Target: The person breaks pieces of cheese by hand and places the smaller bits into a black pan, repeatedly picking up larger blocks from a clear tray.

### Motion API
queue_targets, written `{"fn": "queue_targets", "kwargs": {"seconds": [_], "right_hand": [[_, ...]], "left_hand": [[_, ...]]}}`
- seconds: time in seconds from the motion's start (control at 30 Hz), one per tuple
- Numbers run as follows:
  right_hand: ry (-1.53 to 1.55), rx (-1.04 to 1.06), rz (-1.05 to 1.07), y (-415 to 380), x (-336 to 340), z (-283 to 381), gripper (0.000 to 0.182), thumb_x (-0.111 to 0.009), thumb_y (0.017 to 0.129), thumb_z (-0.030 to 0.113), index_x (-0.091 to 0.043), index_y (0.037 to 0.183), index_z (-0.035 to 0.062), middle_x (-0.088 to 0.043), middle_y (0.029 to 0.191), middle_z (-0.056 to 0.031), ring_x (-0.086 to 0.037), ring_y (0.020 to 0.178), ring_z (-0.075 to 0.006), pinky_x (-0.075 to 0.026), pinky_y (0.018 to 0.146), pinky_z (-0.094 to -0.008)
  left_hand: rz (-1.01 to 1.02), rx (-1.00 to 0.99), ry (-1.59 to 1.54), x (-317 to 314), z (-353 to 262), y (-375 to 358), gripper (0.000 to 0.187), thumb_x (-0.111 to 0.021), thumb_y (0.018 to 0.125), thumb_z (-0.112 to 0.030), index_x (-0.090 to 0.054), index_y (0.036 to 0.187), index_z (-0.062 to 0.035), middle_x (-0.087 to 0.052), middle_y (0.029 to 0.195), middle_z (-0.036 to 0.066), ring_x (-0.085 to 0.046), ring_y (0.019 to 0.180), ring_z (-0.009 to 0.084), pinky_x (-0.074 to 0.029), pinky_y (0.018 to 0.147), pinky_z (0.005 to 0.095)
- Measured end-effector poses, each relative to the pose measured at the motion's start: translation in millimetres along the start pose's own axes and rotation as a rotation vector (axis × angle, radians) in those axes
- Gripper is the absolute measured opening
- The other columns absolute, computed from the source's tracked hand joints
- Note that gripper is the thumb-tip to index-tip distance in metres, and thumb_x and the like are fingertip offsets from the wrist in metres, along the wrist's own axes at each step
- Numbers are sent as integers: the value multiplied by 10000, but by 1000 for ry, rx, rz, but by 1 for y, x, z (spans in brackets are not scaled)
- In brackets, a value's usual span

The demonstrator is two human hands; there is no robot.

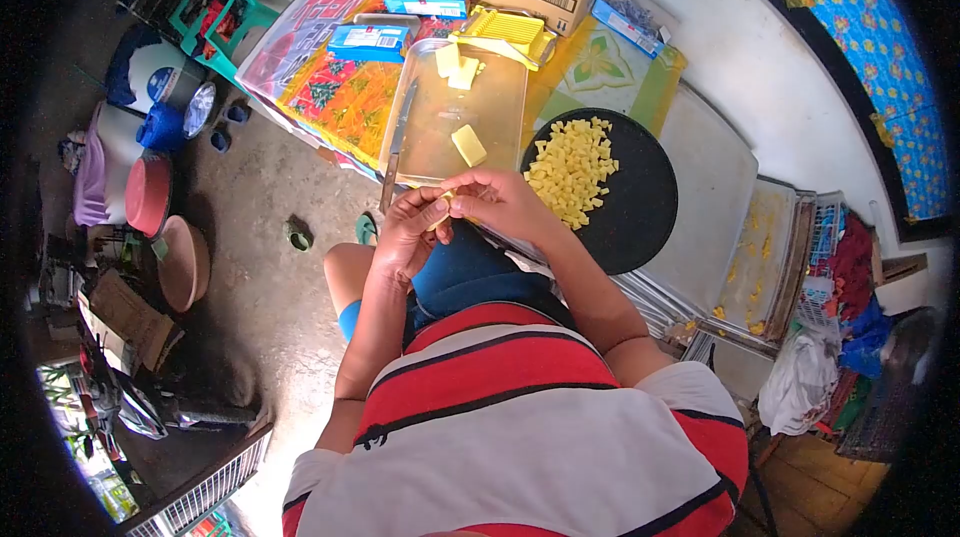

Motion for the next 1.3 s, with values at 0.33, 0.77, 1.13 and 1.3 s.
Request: {"fn": "queue_targets", "kwargs": {"seconds": [0.33,0.77,1.13,1.3], "right_hand": [[173,-142,-82,-1,5,-18,285,-559,919,90,-576,1176,-31,-649,1003,-76,-631,924,-128,-492,791,-246],[391,-178,-122,-3,12,-27,283,-588,915,137,-599,1163,0,-642,965,-39,-581,811,-87,-486,776,-237],[-114,81,-180,-5,3,-14,281,-651,869,71,-590,1126,-23,-641,954,-70,-623,882,-101,-506,764,-242],[37,30,-118,-6,1,-4,289,-620,888,50,-564,1153,-48,-642,965,-77,-615,888,-108,-503,787,-246]], "left_hand": [[10,3,-44,0,-3,-4,234,-591,893,-122,-590,1080,20,-659,830,99,-569,590,124,-479,544,243],[-60,-85,-129,7,-6,-2,108,-648,853,-130,-620,916,-48,-646,740,63,-536,511,102,-425,428,220],[-180,-62,167,3,0,-1,163,-683,856,-192,-646,921,-46,-624,694,26,-506,488,68,-386,405,181],[-163,-65,123,2,-2,-4,179,-684,857,-201,-652,931,-41,-619,684,28,-503,481,69,-386,405,183]]}}
Point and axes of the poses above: each hand's wrist, its own y-axis towards the middle knuckle, its own x-axis out of the back of the hand, z = x × y, the point moved 6 cm from there along y, towards the middle knuckle
